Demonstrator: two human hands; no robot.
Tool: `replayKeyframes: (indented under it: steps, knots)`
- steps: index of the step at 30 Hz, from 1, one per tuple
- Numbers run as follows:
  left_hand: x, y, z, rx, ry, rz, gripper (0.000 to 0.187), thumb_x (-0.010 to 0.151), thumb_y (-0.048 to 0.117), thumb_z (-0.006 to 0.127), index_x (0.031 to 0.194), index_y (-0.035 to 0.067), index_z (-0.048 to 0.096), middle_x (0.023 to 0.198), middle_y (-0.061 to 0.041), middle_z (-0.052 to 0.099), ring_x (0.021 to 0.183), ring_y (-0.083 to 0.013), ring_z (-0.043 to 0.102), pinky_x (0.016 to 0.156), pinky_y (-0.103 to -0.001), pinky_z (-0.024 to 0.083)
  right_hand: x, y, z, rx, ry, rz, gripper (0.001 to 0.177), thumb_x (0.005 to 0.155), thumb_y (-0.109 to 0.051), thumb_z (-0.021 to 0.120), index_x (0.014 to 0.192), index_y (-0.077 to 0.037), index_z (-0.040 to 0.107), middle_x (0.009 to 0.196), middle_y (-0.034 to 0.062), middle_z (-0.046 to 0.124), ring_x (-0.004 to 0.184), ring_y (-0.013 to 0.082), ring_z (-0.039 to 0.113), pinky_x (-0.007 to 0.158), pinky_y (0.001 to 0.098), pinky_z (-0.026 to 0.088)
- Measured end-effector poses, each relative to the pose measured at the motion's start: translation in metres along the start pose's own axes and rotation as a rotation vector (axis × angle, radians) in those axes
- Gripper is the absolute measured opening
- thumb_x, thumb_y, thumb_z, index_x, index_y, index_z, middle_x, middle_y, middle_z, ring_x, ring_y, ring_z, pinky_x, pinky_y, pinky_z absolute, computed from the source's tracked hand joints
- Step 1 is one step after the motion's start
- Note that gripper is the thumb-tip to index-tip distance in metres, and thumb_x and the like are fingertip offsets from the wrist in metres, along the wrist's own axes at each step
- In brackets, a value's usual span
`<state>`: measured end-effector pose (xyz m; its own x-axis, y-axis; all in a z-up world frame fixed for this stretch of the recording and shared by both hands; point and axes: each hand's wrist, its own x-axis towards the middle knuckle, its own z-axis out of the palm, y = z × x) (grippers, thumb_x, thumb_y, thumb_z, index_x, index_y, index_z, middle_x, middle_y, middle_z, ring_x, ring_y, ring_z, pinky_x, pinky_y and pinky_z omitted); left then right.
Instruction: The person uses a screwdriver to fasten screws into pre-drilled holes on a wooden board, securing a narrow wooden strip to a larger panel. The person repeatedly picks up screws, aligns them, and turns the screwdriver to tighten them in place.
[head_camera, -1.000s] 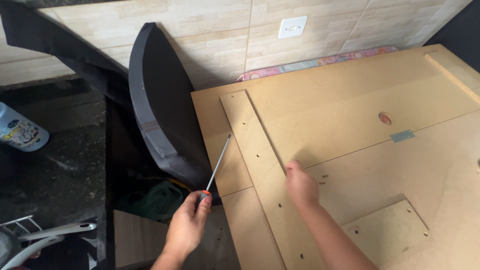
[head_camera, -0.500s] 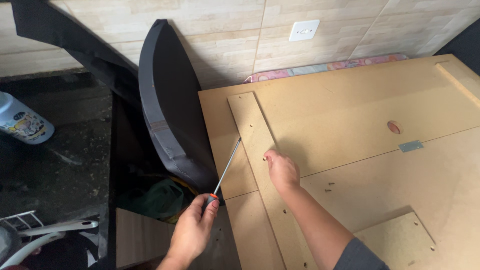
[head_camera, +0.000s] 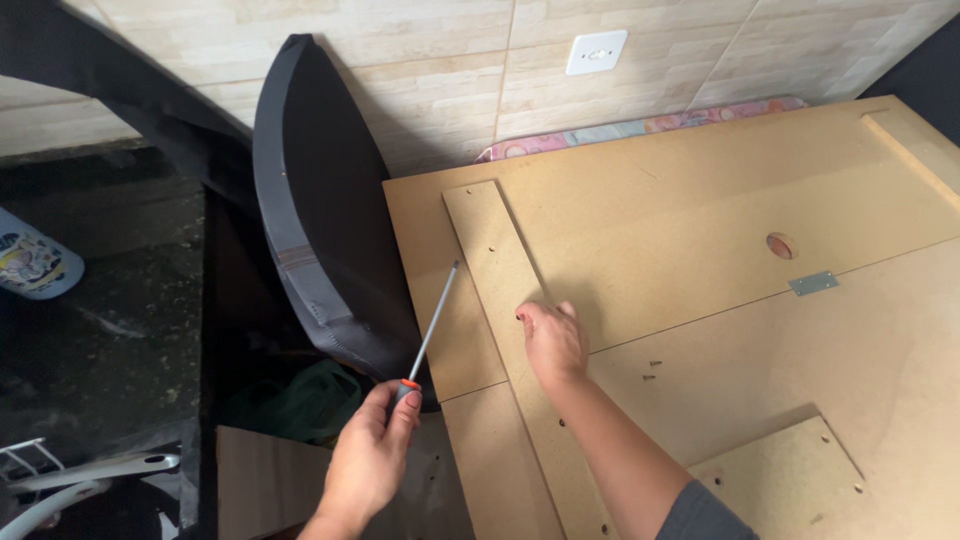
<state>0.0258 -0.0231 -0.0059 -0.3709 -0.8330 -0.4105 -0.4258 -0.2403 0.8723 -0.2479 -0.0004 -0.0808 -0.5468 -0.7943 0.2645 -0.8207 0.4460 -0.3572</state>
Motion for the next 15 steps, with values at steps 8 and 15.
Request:
replayKeyframes:
  steps: [8, 15]
  knots:
    - [0.002, 0.0, -0.005, 0.022, 0.007, -0.01, 0.04, 0.095, 0.039, 0.059, 0.123, 0.011, 0.067, 0.077, 0.0, 0.066, 0.067, -0.009, 0.057, 0.064, -0.026, 0.051, -0.013, -0.001, 0.015, 0.097, 0.131, 0.093, 0.01, 0.091, -0.022, 0.07, 0.094, -0.024, 0.08, 0.085, 0.0021, 0.075, 0.091, 0.0268, 0.064, 0.083, 0.0403, 0.054]
    - [-0.001, 0.005, -0.014, 0.024, 0.017, -0.03, 0.041, 0.096, 0.042, 0.06, 0.123, 0.012, 0.068, 0.078, -0.001, 0.067, 0.069, -0.0103, 0.058, 0.066, -0.027, 0.053, -0.011, 0.008, 0.023, 0.12, 0.181, 0.059, 0.01, 0.088, -0.02, 0.069, 0.093, -0.022, 0.078, 0.095, 0.0026, 0.077, 0.09, 0.0286, 0.067, 0.081, 0.0429, 0.053]
